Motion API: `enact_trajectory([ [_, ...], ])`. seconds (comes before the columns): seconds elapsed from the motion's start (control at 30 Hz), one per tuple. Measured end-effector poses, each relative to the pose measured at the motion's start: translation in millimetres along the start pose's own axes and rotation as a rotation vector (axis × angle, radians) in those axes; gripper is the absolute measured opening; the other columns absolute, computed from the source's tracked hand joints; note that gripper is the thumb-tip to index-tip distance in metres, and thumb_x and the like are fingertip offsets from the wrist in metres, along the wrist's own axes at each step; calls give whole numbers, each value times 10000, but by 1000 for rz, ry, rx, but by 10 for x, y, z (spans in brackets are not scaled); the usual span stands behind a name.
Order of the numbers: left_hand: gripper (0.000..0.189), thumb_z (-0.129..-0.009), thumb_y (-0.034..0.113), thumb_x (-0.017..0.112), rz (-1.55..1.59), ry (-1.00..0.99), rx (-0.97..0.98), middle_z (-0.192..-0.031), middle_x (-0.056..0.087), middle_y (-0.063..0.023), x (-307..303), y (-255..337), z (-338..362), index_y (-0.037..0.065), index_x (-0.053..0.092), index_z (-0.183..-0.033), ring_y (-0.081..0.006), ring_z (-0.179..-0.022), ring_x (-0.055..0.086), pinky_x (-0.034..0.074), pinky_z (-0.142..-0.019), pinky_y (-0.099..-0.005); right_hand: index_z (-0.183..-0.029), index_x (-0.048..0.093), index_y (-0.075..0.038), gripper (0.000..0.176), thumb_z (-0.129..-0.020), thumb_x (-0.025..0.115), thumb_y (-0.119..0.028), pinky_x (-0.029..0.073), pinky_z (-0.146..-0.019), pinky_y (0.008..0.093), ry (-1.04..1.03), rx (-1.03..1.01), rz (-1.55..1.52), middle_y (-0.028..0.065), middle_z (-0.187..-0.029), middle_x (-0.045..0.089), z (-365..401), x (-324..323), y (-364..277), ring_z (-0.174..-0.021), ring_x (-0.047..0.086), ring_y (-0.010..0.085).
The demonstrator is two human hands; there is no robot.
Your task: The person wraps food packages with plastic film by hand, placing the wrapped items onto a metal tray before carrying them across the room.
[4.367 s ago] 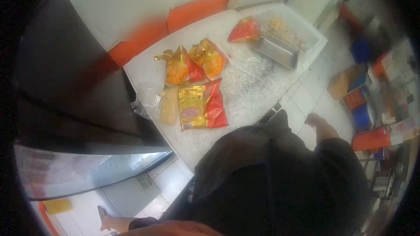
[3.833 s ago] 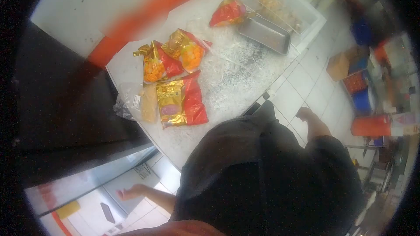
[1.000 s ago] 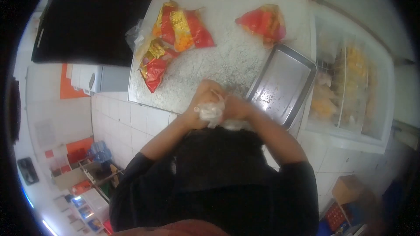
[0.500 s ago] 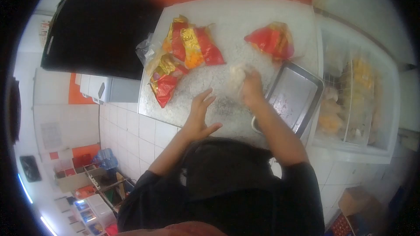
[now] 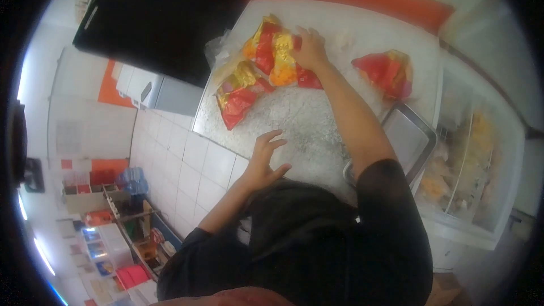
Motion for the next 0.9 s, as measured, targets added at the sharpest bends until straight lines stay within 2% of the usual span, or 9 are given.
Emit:
enact_trajectory([
  [0.1, 594, -720, 144, 744, -31, 20, 17, -1368, 388, -190, -4, -31, 112, 80, 480, -1248, -389, -1254, 357, 307, -1047, -464, -1165, 571, -125, 446, -789, 672, -343, 387, -984, 450, -212, 319, 240, 213, -1196, 524, -176, 170, -109, -1134, 484, 370],
  [0.23, 583, -721, 131, 738, 55, 76, -74, -1361, 399, -185, -93, -142, 245, 79, 485, -1243, -385, -1260, 356, 302, -1051, -460, -990, 636, -44, 313, -780, 708, -264, 477, -845, 411, -306, 104, 78, 176, -1180, 502, -94, 102, -152, -1100, 488, 331],
  [0.33, 573, -717, 112, 732, 27, 180, -175, -1355, 409, -182, -20, -623, 484, 77, 493, -1236, -354, -1263, 373, 324, -1039, -452, -980, 643, -21, 299, -731, 749, -150, 459, -865, 403, -68, 17, -181, 163, -1147, 501, 508, 9, -520, -1071, 493, 324],
  [0.43, 573, -727, 101, 726, 37, 303, -268, -1352, 419, -175, 97, -1089, 568, 78, 482, -1246, -313, -1265, 391, 353, -1021, -441, -885, 656, -2, 238, -696, 771, -87, 430, -904, 376, -90, -56, -193, 146, -1139, 481, 1215, -80, -786, -1047, 490, 303],
  [0.5, 656, -727, 135, 754, 186, 301, -449, -1365, 405, -164, 9, -1112, 352, 69, 433, -1295, -295, -1269, 395, 371, -1013, -437, -832, 657, -3, 207, -691, 777, -94, 420, -915, 368, -118, -53, -158, 136, -1139, 479, 1580, -162, -894, -1044, 488, 296],
  [0.67, 1188, -564, 250, 896, 59, 253, -252, -1449, 304, -174, 162, -1265, -146, 30, 142, -1455, -310, -1359, 295, 292, -1092, -445, -708, 624, -9, 207, -664, 800, -108, 435, -890, 356, -128, -105, -254, 101, -1108, 496, 2040, -368, -1078, -1035, 490, 270],
  [0.73, 1334, -520, 267, 923, 190, 291, -28, -1437, 336, -177, 99, -1000, -405, 24, 17, -1469, -310, -1352, 321, 266, -1109, -432, -743, 627, -10, 213, -663, 800, -105, 438, -889, 359, -237, -109, -246, 102, -1122, 487, 2121, -482, -1120, -1040, 491, 266],
  [0.83, 1355, -525, 254, 927, 458, 83, -11, -1354, 445, -161, 182, -781, -556, 31, -19, -1469, -296, -1283, 424, 285, -1098, -418, -892, 618, -25, 329, -642, 815, -108, 433, -910, 375, -402, -38, -320, 110, -1162, 467, 2219, -648, -1119, -1074, 485, 277],
  [0.9, 1341, -543, 235, 921, 147, -168, -194, -1313, 480, -151, 34, -290, -751, 40, -27, -1471, -282, -1248, 463, 303, -1085, -409, -1004, 605, -38, 450, -622, 830, -114, 426, -933, 388, -454, 43, -400, 116, -1189, 457, 2272, -746, -1045, -1102, 478, 293],
])
Point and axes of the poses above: each hand's wrist, its own z-axis away from the middle knuckle, its own x-axis out of the palm, y = z × x, the point moved 2 cm from there along -z, towards the middle knuckle
